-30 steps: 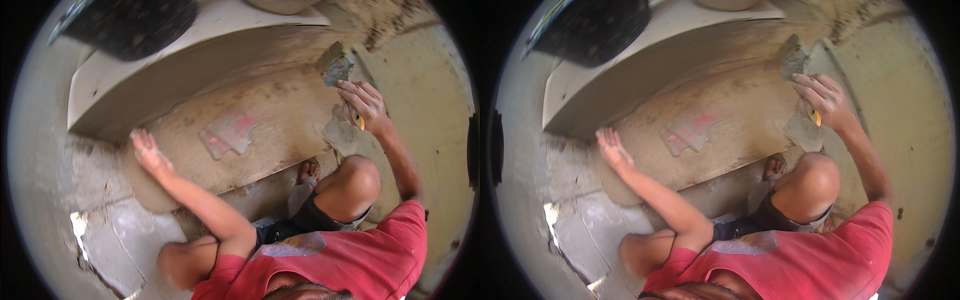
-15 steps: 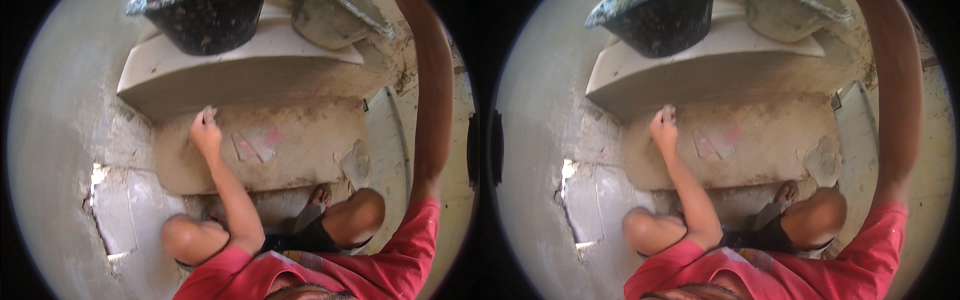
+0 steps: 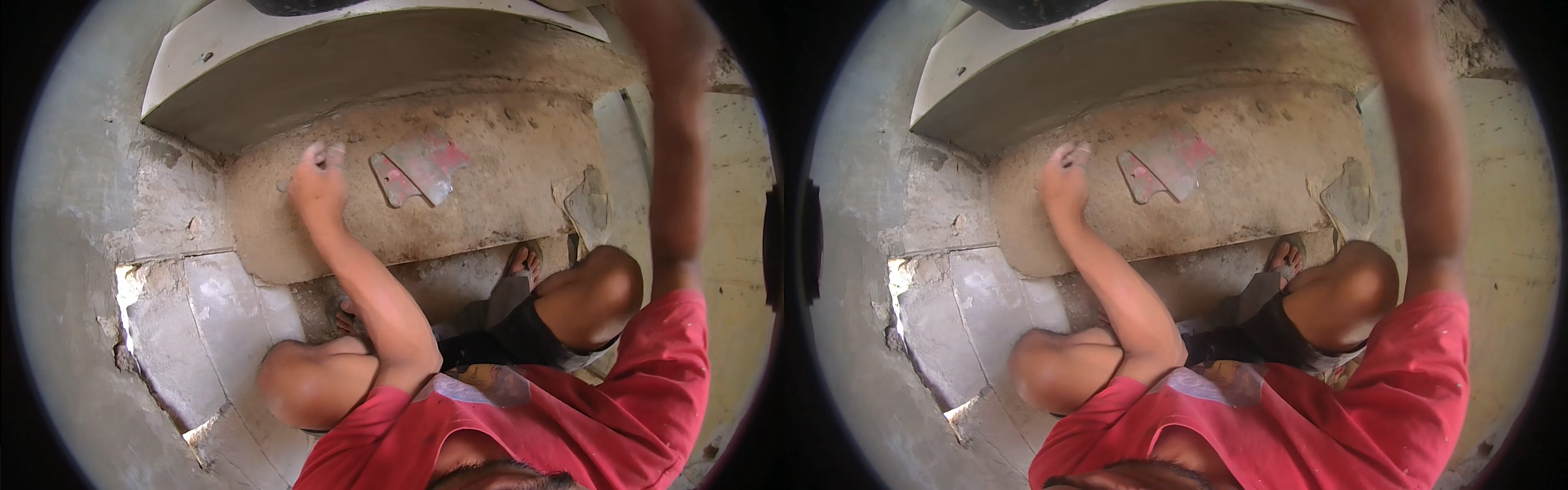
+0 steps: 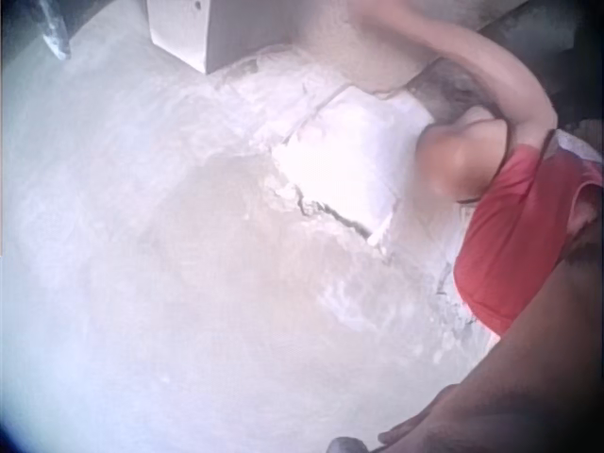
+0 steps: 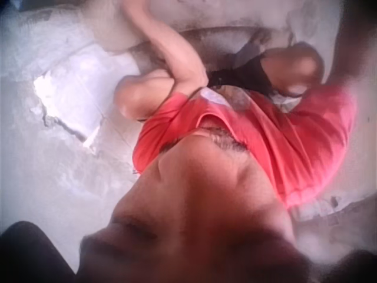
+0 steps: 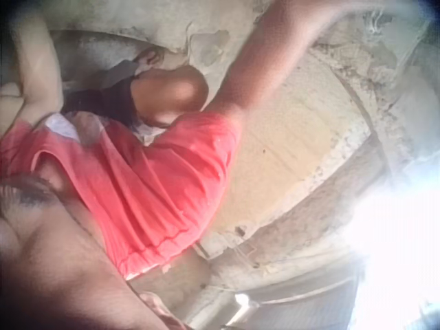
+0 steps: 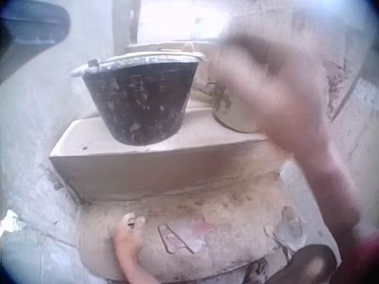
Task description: The person scoops plaster from a bucket and applies it to a curved wall section using a trowel and brush. They smooth the surface repeatedly and scrape excess material back into the bucket.
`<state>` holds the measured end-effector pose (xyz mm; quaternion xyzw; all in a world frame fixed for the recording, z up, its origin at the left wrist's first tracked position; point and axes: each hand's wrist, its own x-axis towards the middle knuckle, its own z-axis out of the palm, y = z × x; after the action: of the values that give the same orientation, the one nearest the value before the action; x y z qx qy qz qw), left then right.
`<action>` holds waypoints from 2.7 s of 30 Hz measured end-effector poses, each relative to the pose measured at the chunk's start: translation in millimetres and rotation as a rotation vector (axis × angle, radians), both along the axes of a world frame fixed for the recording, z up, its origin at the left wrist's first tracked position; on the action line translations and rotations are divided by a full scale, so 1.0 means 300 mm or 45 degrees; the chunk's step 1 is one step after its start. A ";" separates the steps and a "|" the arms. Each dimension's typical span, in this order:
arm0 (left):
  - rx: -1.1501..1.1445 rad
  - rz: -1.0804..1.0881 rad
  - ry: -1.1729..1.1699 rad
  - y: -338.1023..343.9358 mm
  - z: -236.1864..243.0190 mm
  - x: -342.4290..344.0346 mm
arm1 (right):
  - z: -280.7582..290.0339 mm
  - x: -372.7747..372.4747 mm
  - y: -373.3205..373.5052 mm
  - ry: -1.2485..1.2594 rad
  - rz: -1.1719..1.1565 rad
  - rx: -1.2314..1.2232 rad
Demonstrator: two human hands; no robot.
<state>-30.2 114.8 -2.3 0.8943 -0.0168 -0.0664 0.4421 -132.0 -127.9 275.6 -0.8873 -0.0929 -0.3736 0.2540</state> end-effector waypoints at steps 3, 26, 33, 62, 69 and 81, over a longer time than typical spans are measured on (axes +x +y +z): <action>0.362 -0.174 -0.039 -0.035 0.035 -0.085 | -0.380 -0.006 0.007 1.099 -0.437 -0.531; -0.605 0.210 -0.200 -0.116 0.327 -0.103 | 0.098 -0.004 -0.027 -0.503 -0.252 -0.384; -1.285 0.002 -0.159 -0.132 0.950 0.277 | 0.491 0.500 0.041 1.452 -0.411 -1.091; -1.348 -0.082 -0.285 -0.118 0.821 0.225 | 0.235 -0.288 -0.255 -0.756 0.235 1.115; 0.104 -1.157 -1.336 -0.336 0.404 -0.083 | -0.444 -0.650 -0.348 -0.923 -0.463 1.247; 1.381 -1.223 -1.507 -0.343 0.137 -0.002 | -0.985 -0.322 -0.250 -0.495 -0.248 0.056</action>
<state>-30.9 11.9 38.8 0.7639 -0.5737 0.2254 -0.1910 -228.7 -202.9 -19.9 -0.7975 -0.0460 -0.5625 0.2134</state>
